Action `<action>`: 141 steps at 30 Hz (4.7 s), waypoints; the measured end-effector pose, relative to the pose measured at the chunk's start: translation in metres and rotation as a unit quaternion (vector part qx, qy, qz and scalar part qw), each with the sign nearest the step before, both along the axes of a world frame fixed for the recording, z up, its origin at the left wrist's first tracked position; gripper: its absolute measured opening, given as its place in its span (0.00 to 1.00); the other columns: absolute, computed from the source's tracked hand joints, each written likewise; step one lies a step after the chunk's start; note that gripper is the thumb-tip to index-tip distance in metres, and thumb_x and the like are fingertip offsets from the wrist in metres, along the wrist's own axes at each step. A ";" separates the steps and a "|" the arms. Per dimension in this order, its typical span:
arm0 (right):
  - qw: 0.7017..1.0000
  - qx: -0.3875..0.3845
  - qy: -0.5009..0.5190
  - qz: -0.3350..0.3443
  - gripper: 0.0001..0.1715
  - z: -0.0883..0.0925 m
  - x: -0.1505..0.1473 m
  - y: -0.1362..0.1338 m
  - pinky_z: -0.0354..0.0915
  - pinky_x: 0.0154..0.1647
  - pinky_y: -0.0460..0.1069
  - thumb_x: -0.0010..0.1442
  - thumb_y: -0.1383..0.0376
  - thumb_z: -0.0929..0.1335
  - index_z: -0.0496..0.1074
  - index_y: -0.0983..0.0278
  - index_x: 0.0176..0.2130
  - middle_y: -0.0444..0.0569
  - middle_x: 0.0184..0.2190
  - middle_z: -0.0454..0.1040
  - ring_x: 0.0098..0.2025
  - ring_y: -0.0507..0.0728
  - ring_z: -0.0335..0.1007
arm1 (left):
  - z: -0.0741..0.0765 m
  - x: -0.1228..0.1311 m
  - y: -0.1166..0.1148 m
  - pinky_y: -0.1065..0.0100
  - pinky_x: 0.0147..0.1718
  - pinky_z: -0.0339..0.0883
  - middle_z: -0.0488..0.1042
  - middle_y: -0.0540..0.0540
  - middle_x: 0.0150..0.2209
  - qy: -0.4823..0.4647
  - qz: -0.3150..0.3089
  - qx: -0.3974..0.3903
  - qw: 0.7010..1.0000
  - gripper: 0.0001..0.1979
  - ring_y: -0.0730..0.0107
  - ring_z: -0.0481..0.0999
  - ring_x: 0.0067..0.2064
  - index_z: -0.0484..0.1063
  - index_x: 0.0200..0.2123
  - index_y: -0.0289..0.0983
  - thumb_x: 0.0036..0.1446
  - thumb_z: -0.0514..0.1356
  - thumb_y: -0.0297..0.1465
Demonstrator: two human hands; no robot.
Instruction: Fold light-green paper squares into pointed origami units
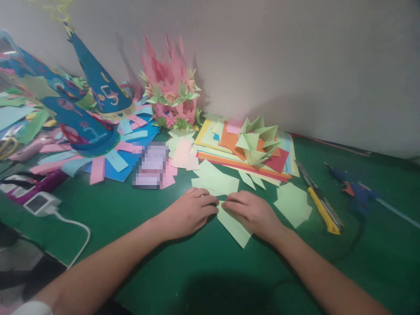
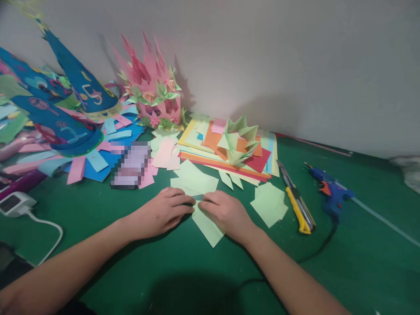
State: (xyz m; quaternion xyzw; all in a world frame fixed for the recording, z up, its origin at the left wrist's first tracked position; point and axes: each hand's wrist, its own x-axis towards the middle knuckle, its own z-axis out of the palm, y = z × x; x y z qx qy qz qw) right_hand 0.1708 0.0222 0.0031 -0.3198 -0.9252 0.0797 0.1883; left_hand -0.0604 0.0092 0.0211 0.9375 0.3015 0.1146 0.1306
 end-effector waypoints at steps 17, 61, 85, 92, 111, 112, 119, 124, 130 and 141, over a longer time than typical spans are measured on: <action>0.999 0.047 -0.022 0.007 0.15 0.007 0.001 0.001 0.59 0.34 0.50 0.65 0.68 0.60 0.75 0.63 0.39 0.51 0.34 0.72 0.33 0.55 0.62 | -0.002 0.002 -0.003 0.61 0.42 0.55 0.71 0.47 0.48 0.033 0.014 0.011 0.999 0.12 0.63 0.64 0.45 0.68 0.44 0.39 0.61 0.49 0.24; 0.995 -0.057 0.067 0.050 0.15 0.003 0.006 0.004 0.66 0.37 0.52 0.65 0.69 0.59 0.74 0.64 0.43 0.54 0.37 0.73 0.38 0.56 0.66 | 0.001 0.000 -0.003 0.59 0.46 0.50 0.68 0.45 0.50 0.057 -0.025 0.033 0.998 0.17 0.63 0.64 0.50 0.63 0.54 0.42 0.64 0.47 0.26; 0.998 0.009 0.061 -0.019 0.15 0.003 0.006 -0.002 0.64 0.34 0.52 0.62 0.73 0.59 0.73 0.66 0.40 0.53 0.34 0.72 0.35 0.57 0.64 | -0.001 0.000 -0.004 0.58 0.49 0.51 0.70 0.46 0.49 0.043 -0.018 0.027 0.999 0.17 0.63 0.64 0.49 0.64 0.55 0.42 0.64 0.48 0.27; 0.995 -0.056 0.056 -0.056 0.07 0.003 0.000 -0.004 0.63 0.38 0.54 0.61 0.67 0.64 0.69 0.64 0.40 0.53 0.36 0.71 0.37 0.59 0.65 | 0.000 0.002 -0.004 0.58 0.49 0.50 0.69 0.44 0.49 0.037 -0.019 0.018 0.999 0.17 0.62 0.62 0.50 0.63 0.54 0.41 0.64 0.47 0.26; 0.998 -0.029 0.044 -0.039 0.10 0.003 -0.008 -0.007 0.61 0.33 0.50 0.63 0.68 0.61 0.71 0.65 0.35 0.50 0.29 0.72 0.32 0.55 0.64 | 0.001 0.006 -0.008 0.59 0.48 0.51 0.68 0.46 0.47 0.039 0.014 0.022 0.999 0.17 0.64 0.63 0.48 0.65 0.53 0.43 0.63 0.50 0.25; 0.999 -0.020 0.041 -0.029 0.11 0.003 -0.007 -0.007 0.61 0.33 0.50 0.64 0.68 0.61 0.71 0.65 0.35 0.51 0.29 0.72 0.32 0.55 0.64 | 0.001 0.006 -0.008 0.59 0.48 0.51 0.68 0.46 0.47 0.041 0.018 0.017 0.999 0.17 0.64 0.63 0.47 0.65 0.53 0.42 0.62 0.50 0.25; 0.999 0.045 0.015 0.014 0.12 -0.001 -0.002 -0.005 0.60 0.31 0.50 0.65 0.68 0.61 0.73 0.67 0.37 0.51 0.28 0.71 0.31 0.55 0.62 | 0.003 0.007 -0.010 0.57 0.47 0.51 0.68 0.47 0.48 0.047 0.030 0.002 0.998 0.17 0.62 0.62 0.48 0.65 0.52 0.43 0.62 0.49 0.25; 0.997 0.065 0.005 0.028 0.12 0.001 -0.001 -0.006 0.59 0.30 0.50 0.65 0.69 0.61 0.73 0.66 0.36 0.50 0.27 0.70 0.30 0.55 0.62 | 0.002 0.006 -0.010 0.58 0.47 0.52 0.68 0.45 0.47 0.040 0.026 0.026 0.999 0.16 0.62 0.63 0.48 0.66 0.53 0.43 0.63 0.49 0.26; 0.995 0.085 -0.011 0.053 0.12 0.002 0.000 -0.006 0.60 0.30 0.50 0.65 0.70 0.61 0.73 0.68 0.37 0.51 0.28 0.71 0.31 0.55 0.63 | 0.001 0.006 -0.010 0.58 0.47 0.51 0.69 0.45 0.47 0.037 0.028 0.029 0.998 0.17 0.62 0.63 0.48 0.65 0.53 0.43 0.64 0.49 0.26; 0.999 -0.015 0.050 -0.005 0.07 0.001 0.004 -0.007 0.64 0.36 0.51 0.64 0.67 0.63 0.71 0.64 0.37 0.51 0.32 0.73 0.35 0.56 0.66 | -0.001 0.010 -0.013 0.58 0.46 0.50 0.69 0.47 0.45 0.035 0.048 -0.011 0.998 0.18 0.63 0.62 0.46 0.64 0.52 0.42 0.60 0.49 0.22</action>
